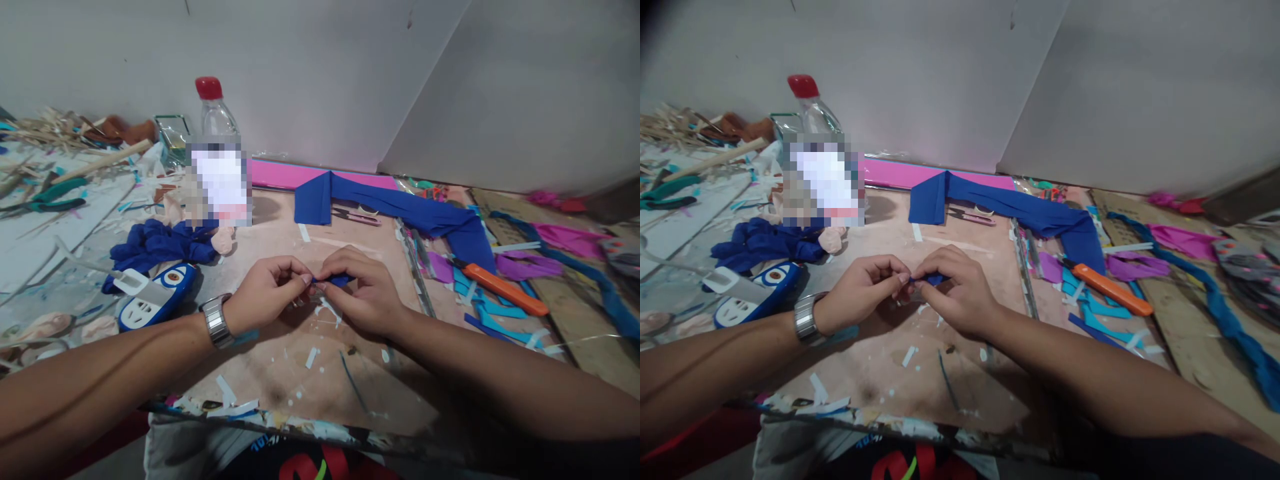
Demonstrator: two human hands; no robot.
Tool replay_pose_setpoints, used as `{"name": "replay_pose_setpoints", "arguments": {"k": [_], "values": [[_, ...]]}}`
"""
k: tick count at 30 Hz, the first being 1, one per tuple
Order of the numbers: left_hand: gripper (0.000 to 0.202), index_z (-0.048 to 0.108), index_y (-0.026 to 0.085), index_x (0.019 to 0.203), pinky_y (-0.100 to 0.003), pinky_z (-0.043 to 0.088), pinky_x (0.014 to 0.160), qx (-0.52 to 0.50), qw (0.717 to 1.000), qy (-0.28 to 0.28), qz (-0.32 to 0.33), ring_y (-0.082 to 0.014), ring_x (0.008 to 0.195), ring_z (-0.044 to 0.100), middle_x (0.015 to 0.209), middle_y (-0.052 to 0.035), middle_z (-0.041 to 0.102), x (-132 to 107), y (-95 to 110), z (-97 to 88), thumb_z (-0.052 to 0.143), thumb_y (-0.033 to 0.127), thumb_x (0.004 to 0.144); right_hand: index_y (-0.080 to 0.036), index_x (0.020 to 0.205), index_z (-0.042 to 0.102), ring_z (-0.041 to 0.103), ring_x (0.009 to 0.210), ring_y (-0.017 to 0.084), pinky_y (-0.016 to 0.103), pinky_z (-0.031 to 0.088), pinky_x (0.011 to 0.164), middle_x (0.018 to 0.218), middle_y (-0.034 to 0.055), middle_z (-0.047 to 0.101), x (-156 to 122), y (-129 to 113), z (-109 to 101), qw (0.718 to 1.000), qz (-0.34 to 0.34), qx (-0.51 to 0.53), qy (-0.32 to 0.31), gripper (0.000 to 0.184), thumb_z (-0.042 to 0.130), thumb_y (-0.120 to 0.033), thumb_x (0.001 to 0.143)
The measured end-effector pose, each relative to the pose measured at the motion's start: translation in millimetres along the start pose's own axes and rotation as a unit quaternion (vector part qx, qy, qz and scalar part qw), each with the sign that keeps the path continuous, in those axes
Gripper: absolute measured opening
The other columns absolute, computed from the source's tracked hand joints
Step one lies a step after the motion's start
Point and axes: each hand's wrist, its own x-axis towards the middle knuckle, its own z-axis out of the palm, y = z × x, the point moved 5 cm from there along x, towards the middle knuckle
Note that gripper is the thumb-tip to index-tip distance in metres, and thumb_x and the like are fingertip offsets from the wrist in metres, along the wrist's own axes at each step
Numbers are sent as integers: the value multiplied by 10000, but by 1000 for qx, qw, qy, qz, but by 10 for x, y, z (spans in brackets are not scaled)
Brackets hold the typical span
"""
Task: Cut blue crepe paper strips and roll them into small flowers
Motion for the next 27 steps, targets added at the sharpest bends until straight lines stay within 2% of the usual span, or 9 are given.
{"name": "replay_pose_setpoints", "arguments": {"k": [5, 8, 13, 17, 22, 27], "values": [[183, 646, 144, 930, -213, 511, 601, -24, 1000, 1, 8, -109, 619, 649, 743, -30, 725, 12, -14, -3, 708, 313, 895, -217, 929, 734, 697, 811, 188, 352, 548, 776, 858, 38, 749, -4, -14, 12, 1000, 0, -7, -2, 105, 719, -152, 849], [140, 650, 150, 941, -212, 523, 612, -19, 1000, -1, 22, -108, 631, 658, 740, -22, 724, -12, -11, 7, 660, 290, 931, -211, 1014, 714, 703, 841, 196, 335, 558, 767, 926, 48, 751, -35, 37, 9, 999, 43, -21, 14, 200, 737, -170, 820], [201, 733, 135, 1057, -254, 573, 735, 88, 993, 20, 75, -154, 811, 728, 963, -91, 789, -63, 54, -7, 634, 276, 953, -193, 1004, 690, 702, 821, 183, 300, 566, 745, 945, 51, 746, -76, 123, 16, 994, 107, 9, 24, 212, 747, -201, 801], [239, 761, 148, 1105, -280, 591, 824, 154, 982, 3, 108, -185, 907, 747, 1075, -93, 797, -65, 97, 7, 697, 279, 916, -184, 1020, 670, 700, 802, 168, 278, 566, 725, 948, 45, 741, -72, 139, 18, 988, 142, 44, 30, 225, 749, -208, 811], [220, 795, 169, 1074, -280, 596, 859, 201, 970, 14, 139, -180, 897, 756, 1050, -67, 811, -68, 139, -14, 711, 295, 914, -176, 982, 670, 686, 764, 152, 257, 560, 703, 883, 32, 736, -65, 121, 28, 984, 167, 63, 24, 207, 768, -222, 805], [203, 797, 149, 1039, -292, 614, 842, 171, 977, 56, 114, -194, 889, 767, 1007, -82, 816, -71, 132, -64, 717, 277, 903, -188, 982, 695, 706, 817, 169, 268, 576, 733, 932, 38, 749, -67, 148, 38, 979, 178, 93, 20, 258, 830, -291, 788]]}}
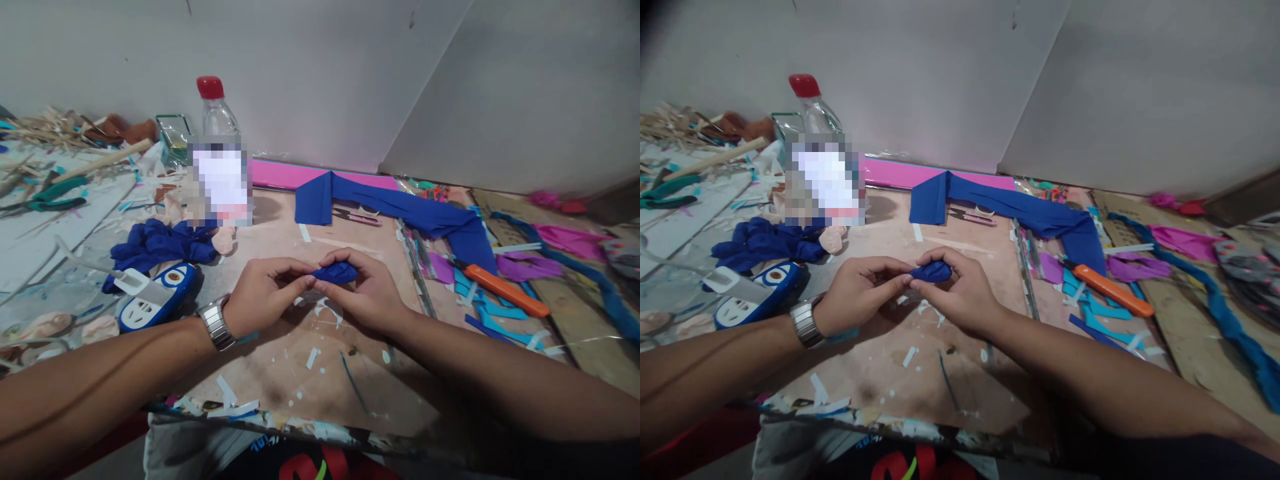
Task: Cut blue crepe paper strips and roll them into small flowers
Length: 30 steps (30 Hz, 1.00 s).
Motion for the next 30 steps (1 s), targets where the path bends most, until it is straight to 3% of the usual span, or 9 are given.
{"name": "replay_pose_setpoints", "arguments": {"k": [4, 8, 12, 17, 26, 30], "values": [[196, 793, 131, 995, -296, 625, 806, -49, 998, 17, -29, -215, 920, 769, 1011, -106, 813, 4, -32, 3, 733, 282, 885, -198, 1016, 725, 726, 889, 190, 304, 586, 812, 993, 48, 769, 10, 14, -13, 1000, -3, 5, 6, 292, 856, -306, 777], [223, 802, 130, 1001, -290, 629, 758, -68, 997, 11, -39, -226, 925, 767, 974, -113, 814, 10, -42, 11, 747, 306, 875, -195, 974, 747, 727, 844, 190, 313, 586, 789, 936, 49, 781, 13, 14, -22, 1000, -2, -1, 10, 248, 850, -328, 793], [290, 800, 135, 1088, -265, 613, 655, -80, 996, -13, -37, -208, 841, 759, 951, -114, 813, 9, -44, 25, 741, 335, 886, -195, 957, 758, 726, 830, 189, 320, 583, 781, 925, 54, 788, 7, 7, -22, 1000, -9, 9, 6, 201, 834, -316, 817], [263, 802, 138, 1037, -200, 546, 510, -108, 993, -10, -45, -146, 686, 717, 972, -106, 810, 3, -74, 45, 750, 345, 883, -193, 918, 764, 723, 808, 186, 313, 574, 755, 893, 52, 786, 3, -15, -20, 1000, -24, -8, 3, 171, 835, -310, 816], [224, 779, 122, 986, -187, 532, 485, -124, 991, 20, -55, -110, 579, 658, 837, -74, 794, 4, -63, 17, 754, 313, 871, -209, 1027, 746, 727, 893, 185, 316, 572, 834, 985, 45, 779, 11, -45, -12, 997, -67, -27, -3, 240, 840, -262, 813], [220, 777, 120, 986, -202, 556, 542, -124, 991, 16, -54, -135, 673, 693, 887, -91, 796, 1, -57, 19, 756, 305, 868, -213, 980, 765, 722, 848, 179, 316, 573, 803, 935, 39, 777, 18, -57, -23, 997, -69, -38, 2, 173, 829, -249, 824]]}}
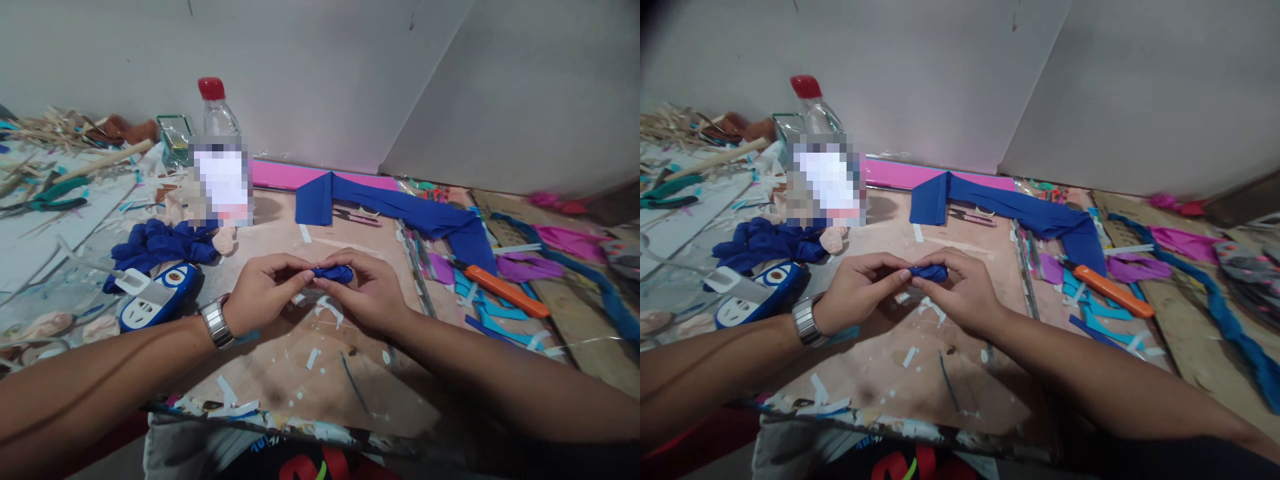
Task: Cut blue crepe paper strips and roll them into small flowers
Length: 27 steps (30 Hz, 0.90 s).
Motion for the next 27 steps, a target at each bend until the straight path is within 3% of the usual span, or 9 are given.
{"name": "replay_pose_setpoints", "arguments": {"k": [6, 11, 15, 21, 27], "values": [[246, 757, 126, 961, -205, 540, 554, 0, 1000, -14, -6, -120, 653, 666, 865, -77, 780, 11, -14, 15, 759, 354, 868, -206, 953, 753, 719, 842, 185, 328, 574, 795, 926, 48, 768, 0, -12, 6, 1000, -17, 0, -4, 130, 804, -249, 841], [229, 721, 132, 914, -193, 521, 557, -3, 1000, -3, -8, -99, 622, 635, 823, -46, 747, 22, -31, 4, 764, 352, 863, -212, 1057, 721, 717, 900, 199, 342, 570, 845, 993, 59, 765, -18, -44, 21, 999, -35, -20, -27, 247, 804, -285, 836], [242, 712, 142, 932, -196, 500, 525, 7, 1000, -10, -8, -115, 637, 650, 860, -57, 755, 18, -30, 15, 738, 377, 882, -217, 1032, 726, 715, 887, 196, 346, 564, 840, 966, 55, 761, -30, -43, 13, 999, -25, -18, -27, 148, 713, -304, 913], [184, 725, 144, 940, -230, 543, 677, 55, 997, -11, 45, -145, 769, 694, 895, -70, 766, 1, 28, 12, 716, 324, 902, -210, 1020, 716, 708, 888, 200, 346, 559, 840, 968, 60, 758, -31, -32, 6, 999, -20, -13, -28, 124, 658, -275, 931], [182, 734, 144, 963, -246, 547, 690, 85, 995, -14, 58, -163, 802, 702, 931, -87, 770, -22, 46, 18, 704, 316, 910, -201, 1076, 687, 709, 916, 196, 324, 563, 847, 1013, 57, 748, -34, -7, 32, 999, -6, 10, -41, 174, 676, -267, 916]]}}
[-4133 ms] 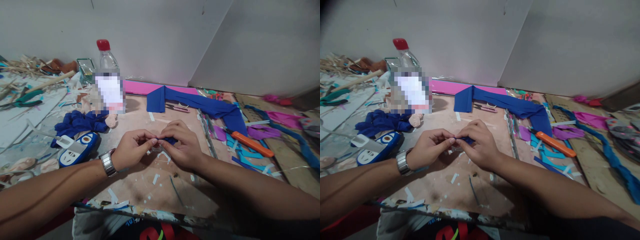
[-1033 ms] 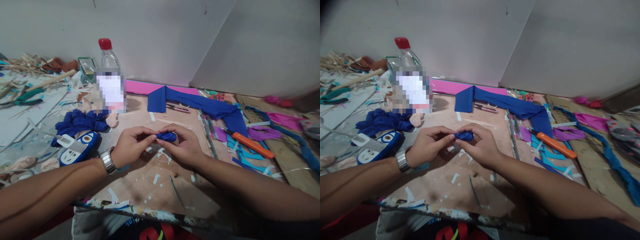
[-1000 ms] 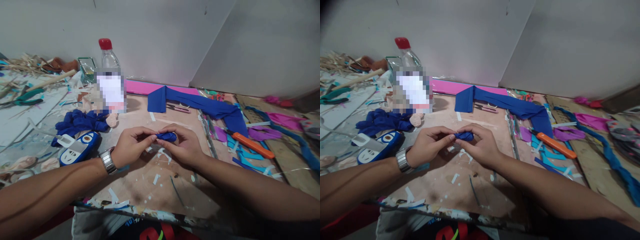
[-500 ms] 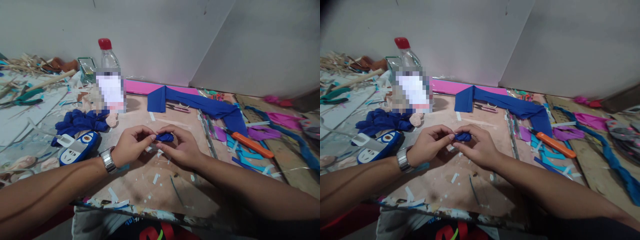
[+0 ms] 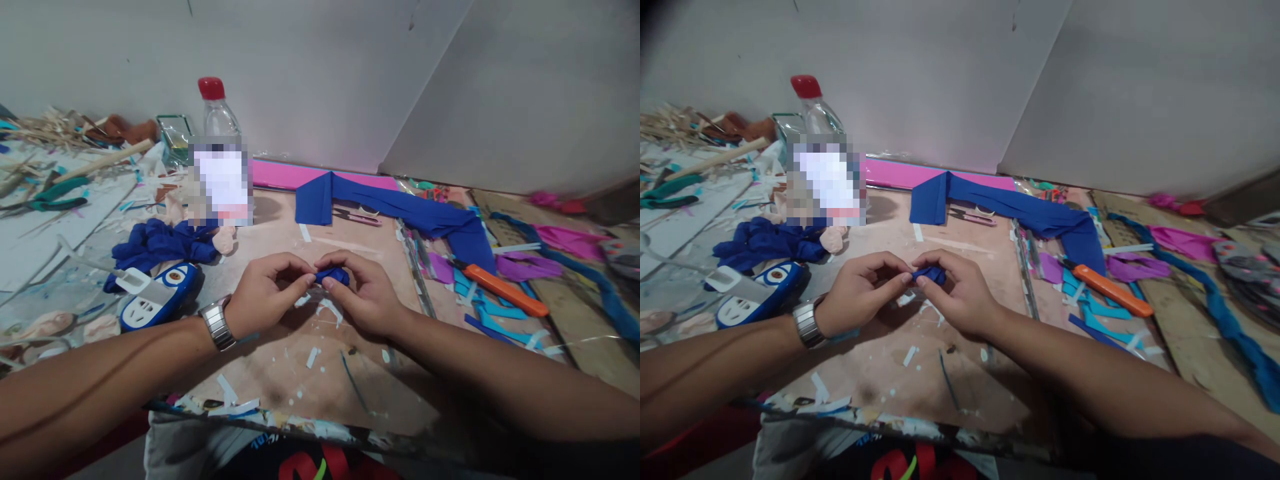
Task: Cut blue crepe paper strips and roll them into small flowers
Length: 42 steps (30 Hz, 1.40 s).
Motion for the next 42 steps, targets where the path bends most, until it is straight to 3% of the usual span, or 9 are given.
{"name": "replay_pose_setpoints", "arguments": {"k": [6, 13, 18, 25, 33, 36, 42], "values": [[165, 707, 153, 972, -243, 530, 685, -2, 1000, -4, -5, -146, 770, 681, 894, -65, 745, 2, -15, 9, 686, 310, 927, -203, 1071, 680, 712, 951, 202, 337, 575, 879, 1038, 64, 748, -7, 28, 6, 1000, 10, 7, 9, 155, 652, -234, 923], [224, 611, 169, 974, -217, 471, 608, -70, 997, -11, -41, -101, 643, 583, 812, -15, 671, 28, -83, 15, 636, 391, 964, -226, 1185, 644, 702, 1012, 212, 351, 572, 929, 1146, 78, 719, 0, 40, 30, 1000, 10, 22, -4, 385, 799, -312, 844], [317, 609, 161, 942, -215, 439, 567, -158, 982, -50, -88, -92, 593, 540, 750, 4, 633, 25, -76, 87, 692, 466, 916, -212, 1111, 684, 717, 952, 206, 336, 592, 861, 1074, 68, 737, -6, 73, 39, 997, 47, 62, 6, 391, 860, -348, 790], [372, 618, 156, 921, -264, 500, 715, -191, 971, -107, -94, -131, 726, 610, 785, -21, 658, 18, -30, 160, 725, 510, 883, -196, 970, 717, 672, 713, 157, 283, 565, 647, 860, 38, 705, -15, -37, 47, 993, 19, 112, -26, 199, 811, -321, 847], [373, 605, 156, 903, -251, 475, 676, -181, 974, -105, -85, -113, 683, 570, 780, 0, 627, 16, -43, 163, 736, 504, 871, -211, 1057, 752, 700, 817, 185, 329, 575, 780, 933, 67, 751, 1, -92, 24, 997, -27, 59, -34, 238, 797, -338, 861], [373, 607, 157, 914, -265, 489, 714, -179, 976, -98, -81, -129, 730, 593, 799, -12, 639, 19, -71, 158, 727, 508, 876, -219, 1060, 757, 703, 810, 182, 328, 581, 781, 912, 60, 748, 5, -84, 35, 997, -18, 62, -39, 211, 766, -341, 889], [370, 596, 155, 904, -248, 478, 680, -182, 977, -79, -75, -113, 701, 575, 773, -3, 626, 35, -82, 140, 720, 502, 883, -216, 1111, 710, 727, 863, 184, 321, 602, 798, 1008, 60, 754, -10, 14, 72, 993, 33, 110, -19, 325, 820, -359, 840]]}}
